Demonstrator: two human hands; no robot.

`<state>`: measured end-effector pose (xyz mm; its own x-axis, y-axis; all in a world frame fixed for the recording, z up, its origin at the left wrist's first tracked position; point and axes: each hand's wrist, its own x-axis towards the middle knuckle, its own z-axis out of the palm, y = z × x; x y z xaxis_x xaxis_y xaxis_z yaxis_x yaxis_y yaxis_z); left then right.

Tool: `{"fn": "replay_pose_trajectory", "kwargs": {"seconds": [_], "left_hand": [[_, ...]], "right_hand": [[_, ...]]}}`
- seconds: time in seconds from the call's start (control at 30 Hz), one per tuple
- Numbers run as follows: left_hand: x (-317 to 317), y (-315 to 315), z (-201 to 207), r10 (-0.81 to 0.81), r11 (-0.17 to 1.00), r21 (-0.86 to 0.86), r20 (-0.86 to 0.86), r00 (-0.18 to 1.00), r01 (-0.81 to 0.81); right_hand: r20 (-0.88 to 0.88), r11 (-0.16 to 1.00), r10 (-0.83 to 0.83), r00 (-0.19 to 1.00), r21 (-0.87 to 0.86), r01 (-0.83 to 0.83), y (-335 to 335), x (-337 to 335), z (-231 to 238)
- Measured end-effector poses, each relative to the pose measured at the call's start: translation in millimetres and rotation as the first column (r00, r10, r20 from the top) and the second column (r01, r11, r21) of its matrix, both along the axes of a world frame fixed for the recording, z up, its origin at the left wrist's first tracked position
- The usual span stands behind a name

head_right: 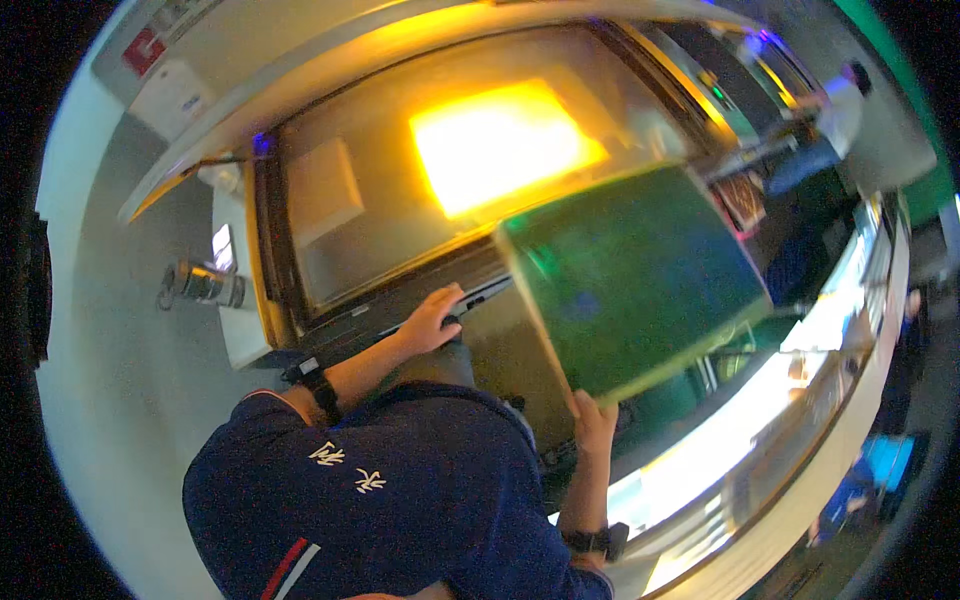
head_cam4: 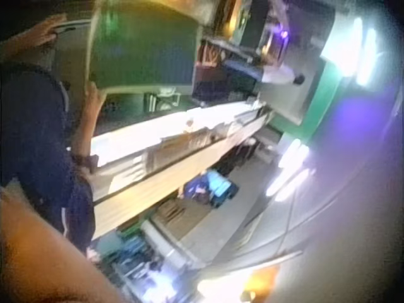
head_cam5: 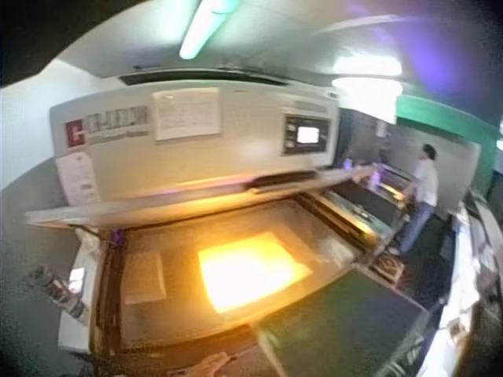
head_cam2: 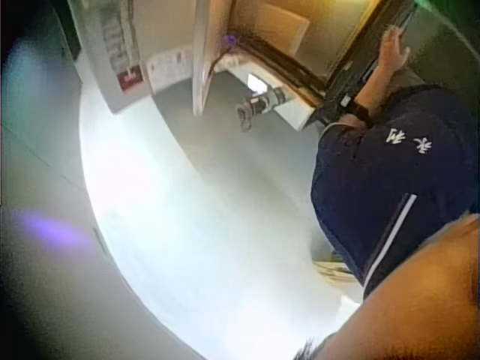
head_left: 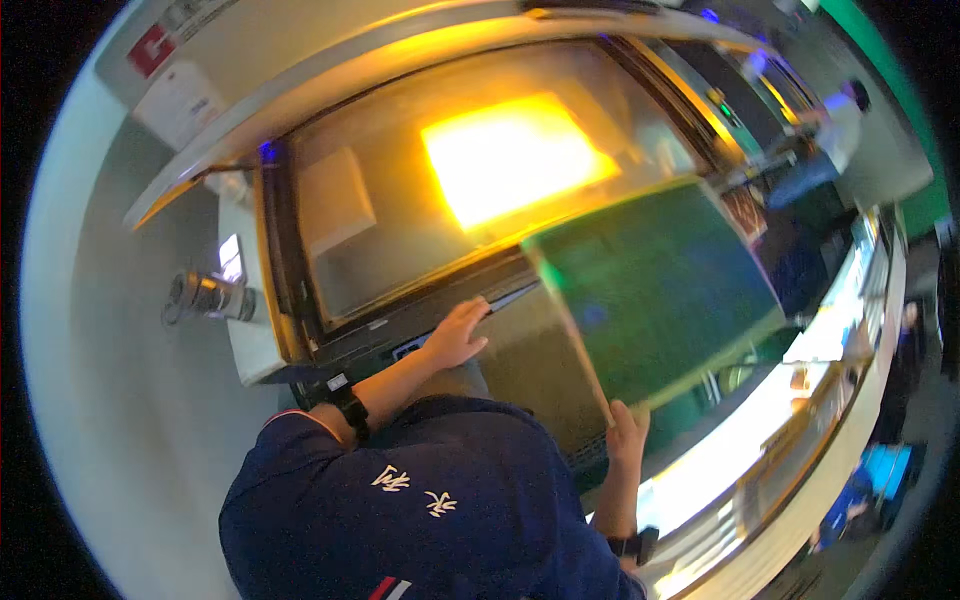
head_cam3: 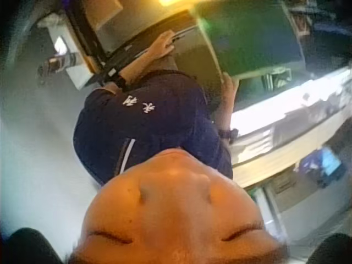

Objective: Operating an exposure machine to process circuit boards or similar electronic components.

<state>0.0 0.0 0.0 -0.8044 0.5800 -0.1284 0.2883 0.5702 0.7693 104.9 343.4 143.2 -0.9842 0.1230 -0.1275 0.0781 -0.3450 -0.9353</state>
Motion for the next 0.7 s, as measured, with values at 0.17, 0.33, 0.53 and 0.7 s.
{"fn": "replay_pose_trajectory", "kwargs": {"seconds": [0.17,0.33,0.53,0.7], "left_hand": [[-4,-127,14,0.813,0.560,0.235,-0.341,0.472,-0.795],[-24,-173,43,0.736,0.554,0.041,-0.491,0.466,-0.831],[-127,-172,-8,0.521,0.689,-0.387,-0.321,0.791,-0.612],[-178,-195,-37,0.535,0.590,-0.529,-0.309,0.786,-0.610]], "right_hand": [[0.370,0.863,0.379,0.848,0.189,-0.469,-85,-167,-95],[0.369,0.831,0.533,0.761,-0.060,-0.553,-190,-269,-152],[0.310,0.520,0.420,0.853,0.688,-0.506,-239,-350,-132],[-0.569,0.651,0.250,0.784,0.697,0.299,-201,-378,68]]}}
